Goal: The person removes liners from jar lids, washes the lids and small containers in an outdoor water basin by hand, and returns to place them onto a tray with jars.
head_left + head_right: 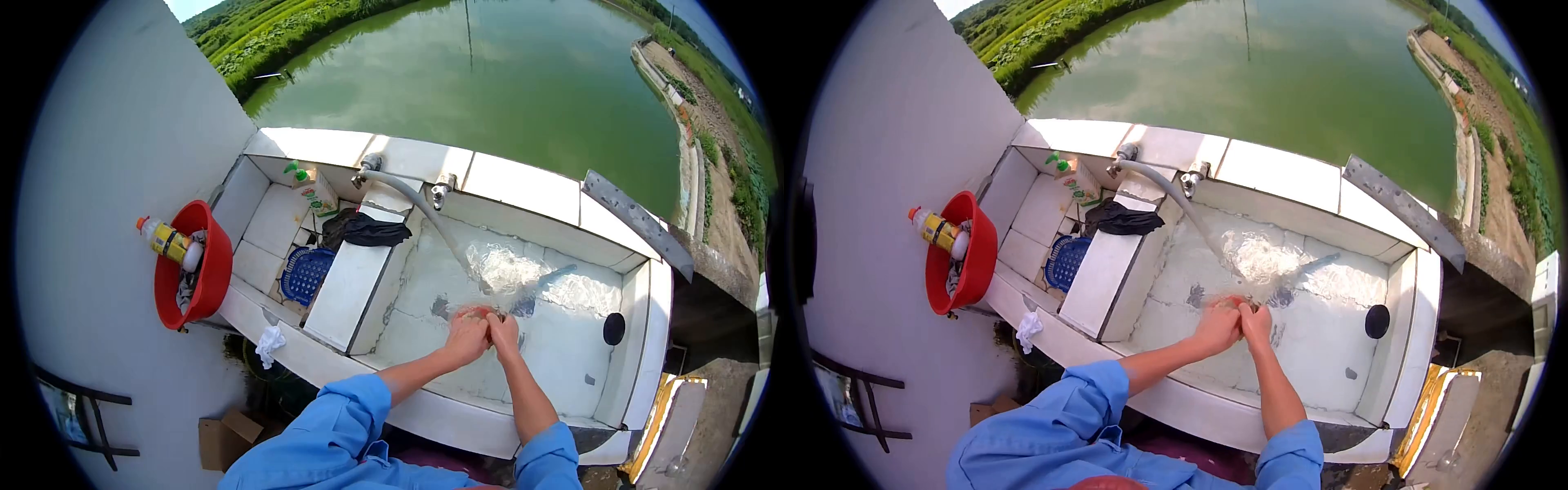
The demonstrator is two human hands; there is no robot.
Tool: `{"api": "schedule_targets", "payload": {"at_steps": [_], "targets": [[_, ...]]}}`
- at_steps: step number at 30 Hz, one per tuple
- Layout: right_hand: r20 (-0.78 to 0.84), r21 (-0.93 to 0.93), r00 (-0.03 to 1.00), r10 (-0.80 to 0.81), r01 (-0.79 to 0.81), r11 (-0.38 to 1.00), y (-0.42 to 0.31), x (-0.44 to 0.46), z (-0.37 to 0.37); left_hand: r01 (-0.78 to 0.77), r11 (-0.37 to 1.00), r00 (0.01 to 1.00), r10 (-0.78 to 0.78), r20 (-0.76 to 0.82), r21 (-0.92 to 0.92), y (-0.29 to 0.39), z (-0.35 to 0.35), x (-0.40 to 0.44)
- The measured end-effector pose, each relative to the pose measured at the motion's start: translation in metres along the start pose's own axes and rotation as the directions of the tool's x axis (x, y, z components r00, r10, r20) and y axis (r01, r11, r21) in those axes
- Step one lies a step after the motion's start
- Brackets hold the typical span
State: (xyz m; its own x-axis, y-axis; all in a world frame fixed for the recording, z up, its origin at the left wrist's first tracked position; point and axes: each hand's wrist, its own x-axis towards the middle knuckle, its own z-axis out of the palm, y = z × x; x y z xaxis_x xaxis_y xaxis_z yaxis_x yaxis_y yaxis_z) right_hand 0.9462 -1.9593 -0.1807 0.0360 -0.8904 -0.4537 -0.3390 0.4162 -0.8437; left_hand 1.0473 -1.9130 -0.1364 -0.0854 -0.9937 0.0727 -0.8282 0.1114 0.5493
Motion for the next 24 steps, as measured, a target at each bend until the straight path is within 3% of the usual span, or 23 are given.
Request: {"api": "schedule_targets", "payload": {"at_steps": [2, 3, 5, 7, 8, 10, 11, 13, 14, 16, 17, 19, 21, 22, 24], "targets": [[0.087, -0.378, 0.986, -0.140, 0.162, 0.911, -0.004, 0.003, -0.008, -0.170, 0.983, 0.985, 0.168, 0.033, 0.064, -0.012, -0.007, -0.013], [0.051, -0.387, 0.990, -0.133, 0.142, 0.911, -0.012, 0.001, -0.015, -0.279, 0.953, 0.960, 0.272, 0.071, 0.118, -0.023, -0.017, -0.023], [0.301, -0.134, 0.904, -0.303, 0.355, 0.925, -0.029, -0.006, -0.033, -0.564, 0.823, 0.784, 0.507, 0.358, 0.070, -0.052, -0.039, -0.029], [0.301, -0.074, 0.922, -0.245, 0.278, 0.958, -0.035, 0.005, -0.050, -0.724, 0.687, 0.580, 0.556, 0.595, 0.064, -0.082, -0.045, -0.034], [0.333, 0.012, 0.920, -0.209, 0.217, 0.976, -0.034, 0.011, -0.054, -0.741, 0.669, 0.564, 0.577, 0.591, 0.053, -0.083, -0.043, -0.033], [0.247, -0.030, 0.925, -0.289, 0.305, 0.952, -0.020, 0.018, -0.045, -0.583, 0.769, 0.806, 0.509, 0.302, 0.262, -0.079, -0.038, -0.036], [0.190, -0.080, 0.911, -0.365, 0.385, 0.919, -0.012, 0.019, -0.039, -0.596, 0.763, 0.797, 0.524, 0.301, 0.252, -0.075, -0.034, -0.032], [0.102, -0.193, 0.922, -0.374, 0.388, 0.901, -0.016, 0.005, -0.027, -0.194, 0.970, 0.981, 0.193, 0.025, 0.146, -0.051, -0.032, -0.023], [0.097, -0.114, 0.921, -0.377, 0.387, 0.915, -0.017, 0.002, -0.022, -0.204, 0.970, 0.979, 0.203, 0.024, 0.135, -0.041, -0.034, -0.016], [0.087, -0.042, 0.922, -0.377, 0.381, 0.924, -0.019, -0.001, -0.008, 0.110, 0.966, 0.992, -0.121, -0.033, -0.234, -0.024, -0.038, -0.002], [0.099, 0.049, 0.944, -0.314, 0.311, 0.949, -0.020, 0.000, 0.000, 0.105, 0.965, 0.993, -0.115, -0.029, -0.240, -0.021, -0.036, 0.001], [0.110, 0.137, 0.962, -0.250, 0.235, 0.962, -0.027, -0.004, 0.009, 0.038, 0.978, 0.978, -0.079, -0.194, -0.206, -0.015, -0.027, 0.006], [0.164, 0.509, 0.982, -0.094, -0.002, 0.861, -0.033, -0.009, 0.011, 0.030, 0.987, 0.968, -0.067, -0.244, -0.155, -0.012, -0.012, 0.007], [0.159, 0.511, 0.983, -0.096, 0.002, 0.860, -0.033, -0.010, 0.009, 0.030, 0.995, 0.954, -0.059, -0.295, -0.100, -0.010, -0.007, 0.007], [0.335, 0.266, 0.942, -0.034, -0.060, 0.962, -0.034, -0.010, 0.006, 0.042, 0.991, 0.958, -0.075, -0.276, -0.124, -0.004, -0.011, 0.001]]}}
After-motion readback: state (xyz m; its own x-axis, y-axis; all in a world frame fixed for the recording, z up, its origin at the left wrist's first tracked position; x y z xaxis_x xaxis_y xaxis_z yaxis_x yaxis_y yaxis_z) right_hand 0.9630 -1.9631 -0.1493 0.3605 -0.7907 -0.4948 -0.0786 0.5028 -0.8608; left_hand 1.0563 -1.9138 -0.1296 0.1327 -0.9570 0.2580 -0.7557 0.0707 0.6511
